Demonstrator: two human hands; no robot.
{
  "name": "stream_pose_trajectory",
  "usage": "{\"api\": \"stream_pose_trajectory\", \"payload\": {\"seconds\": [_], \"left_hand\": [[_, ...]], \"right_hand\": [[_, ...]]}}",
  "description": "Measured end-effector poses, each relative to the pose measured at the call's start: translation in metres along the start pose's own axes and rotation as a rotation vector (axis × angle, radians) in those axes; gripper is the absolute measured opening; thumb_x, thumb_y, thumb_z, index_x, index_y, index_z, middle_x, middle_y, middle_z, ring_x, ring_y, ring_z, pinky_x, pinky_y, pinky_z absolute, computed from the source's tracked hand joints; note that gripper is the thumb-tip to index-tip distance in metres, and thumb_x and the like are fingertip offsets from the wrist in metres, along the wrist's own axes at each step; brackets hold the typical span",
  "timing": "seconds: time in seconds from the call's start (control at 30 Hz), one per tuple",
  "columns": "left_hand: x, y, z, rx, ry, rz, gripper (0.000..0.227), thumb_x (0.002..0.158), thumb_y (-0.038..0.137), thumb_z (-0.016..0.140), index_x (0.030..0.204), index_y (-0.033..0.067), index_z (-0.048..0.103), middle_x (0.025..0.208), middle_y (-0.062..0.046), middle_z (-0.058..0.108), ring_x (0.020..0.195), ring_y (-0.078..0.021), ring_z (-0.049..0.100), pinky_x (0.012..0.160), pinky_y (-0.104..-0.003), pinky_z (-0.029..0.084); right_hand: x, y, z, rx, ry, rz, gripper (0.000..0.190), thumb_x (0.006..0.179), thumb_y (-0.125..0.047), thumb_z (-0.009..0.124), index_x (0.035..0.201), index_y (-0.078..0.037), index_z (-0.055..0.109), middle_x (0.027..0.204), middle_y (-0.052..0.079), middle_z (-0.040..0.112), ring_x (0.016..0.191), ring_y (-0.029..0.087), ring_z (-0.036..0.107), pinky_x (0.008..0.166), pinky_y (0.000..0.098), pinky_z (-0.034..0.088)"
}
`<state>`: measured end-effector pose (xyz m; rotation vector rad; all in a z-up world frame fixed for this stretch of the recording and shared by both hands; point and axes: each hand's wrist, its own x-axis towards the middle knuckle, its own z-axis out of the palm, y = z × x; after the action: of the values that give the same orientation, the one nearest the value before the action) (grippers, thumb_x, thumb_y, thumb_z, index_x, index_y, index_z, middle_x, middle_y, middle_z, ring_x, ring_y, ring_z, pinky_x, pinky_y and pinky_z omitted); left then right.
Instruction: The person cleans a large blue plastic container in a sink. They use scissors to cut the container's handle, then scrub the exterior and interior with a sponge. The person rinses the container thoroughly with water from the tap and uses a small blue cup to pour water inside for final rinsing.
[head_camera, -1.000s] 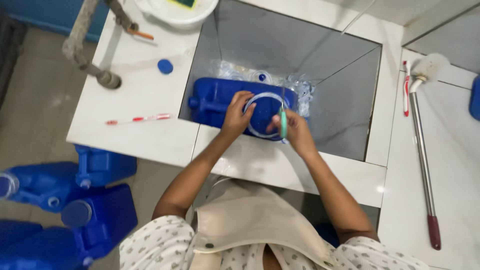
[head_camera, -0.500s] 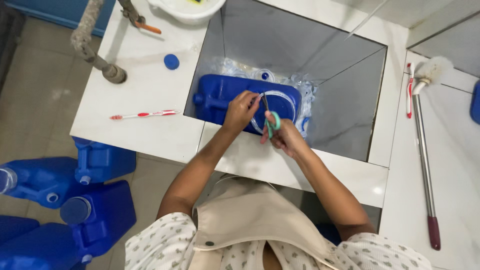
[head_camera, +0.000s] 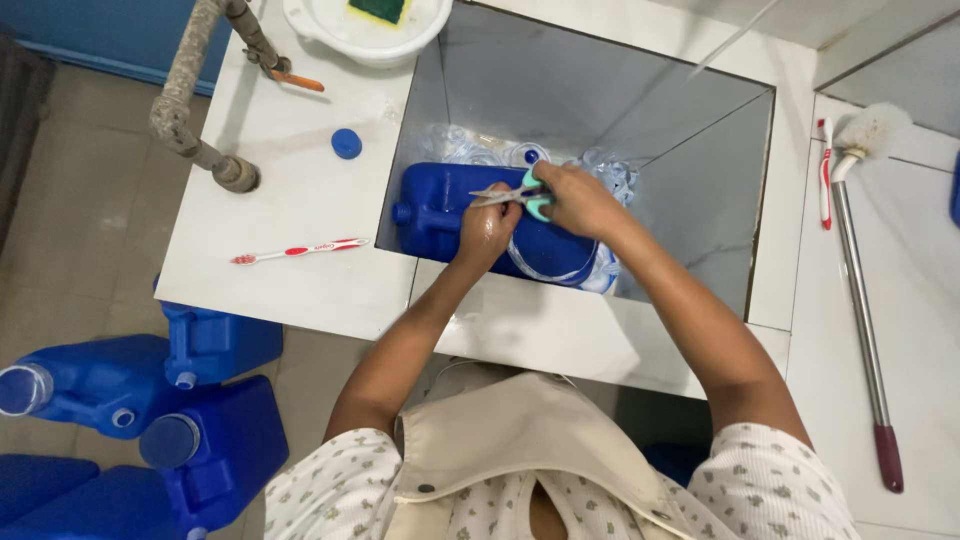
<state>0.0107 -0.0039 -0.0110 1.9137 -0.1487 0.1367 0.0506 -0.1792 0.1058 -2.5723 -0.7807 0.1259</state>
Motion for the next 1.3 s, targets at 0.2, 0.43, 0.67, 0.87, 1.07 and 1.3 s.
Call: {"api": "stream_pose_trajectory", "payload": {"seconds": [0.2,0.43,0.67,0.87,1.07,1.3], "left_hand": [[0.009,-0.025,-0.004,0.217,0.047,0.323,0.010,0.092,0.008,0.063,0.093,0.0011,0.056,0.093,-0.019,0.059,0.087,-0.0418,0.056,0.076,-0.053,0.045],[-0.022,-0.002,-0.050,0.282,0.087,0.230,0.005,0.087,0.010,0.059,0.087,0.0055,0.058,0.088,-0.016,0.059,0.085,-0.0402,0.059,0.074,-0.053,0.047],[-0.037,0.026,-0.027,0.136,-0.070,-0.068,0.028,0.096,0.027,0.067,0.086,0.0020,0.059,0.068,-0.023,0.063,0.063,-0.0422,0.065,0.055,-0.051,0.049],[-0.057,-0.006,-0.020,0.346,-0.038,0.014,0.019,0.094,0.015,0.063,0.080,0.0019,0.061,0.071,-0.024,0.067,0.068,-0.0436,0.068,0.061,-0.052,0.053],[-0.096,0.044,-0.023,0.444,-0.385,-0.027,0.018,0.085,0.019,0.065,0.085,0.0020,0.070,0.071,-0.023,0.070,0.065,-0.0428,0.069,0.065,-0.054,0.054],[-0.094,0.101,0.063,0.327,-0.598,0.252,0.025,0.091,0.017,0.061,0.098,-0.0059,0.063,0.067,-0.023,0.067,0.063,-0.0408,0.070,0.060,-0.051,0.055]], "right_hand": [[0.014,-0.015,-0.011,-0.184,-0.246,0.064,0.028,0.082,-0.018,0.077,0.104,-0.008,0.062,0.085,0.017,0.072,0.084,0.041,0.070,0.072,0.0528,0.053],[0.019,-0.007,-0.011,-0.168,-0.247,-0.189,0.031,0.078,-0.012,0.076,0.106,-0.008,0.064,0.089,0.016,0.073,0.085,0.040,0.070,0.069,0.0523,0.054],[0.019,-0.015,-0.023,-0.137,-0.331,0.032,0.027,0.081,-0.018,0.077,0.102,-0.011,0.063,0.083,0.015,0.072,0.083,0.039,0.070,0.071,0.0507,0.053],[0.012,-0.008,-0.013,-0.104,-0.205,-0.066,0.027,0.080,-0.012,0.076,0.101,-0.007,0.061,0.085,0.017,0.072,0.083,0.040,0.069,0.070,0.0518,0.053],[-0.007,0.026,-0.018,0.102,0.080,0.177,0.028,0.085,-0.009,0.074,0.106,-0.002,0.058,0.091,0.023,0.071,0.086,0.044,0.068,0.073,0.0522,0.052],[-0.101,0.090,-0.027,-0.002,0.279,0.353,0.029,0.088,-0.006,0.073,0.108,0.002,0.054,0.095,0.028,0.069,0.092,0.049,0.066,0.076,0.0531,0.052]]}}
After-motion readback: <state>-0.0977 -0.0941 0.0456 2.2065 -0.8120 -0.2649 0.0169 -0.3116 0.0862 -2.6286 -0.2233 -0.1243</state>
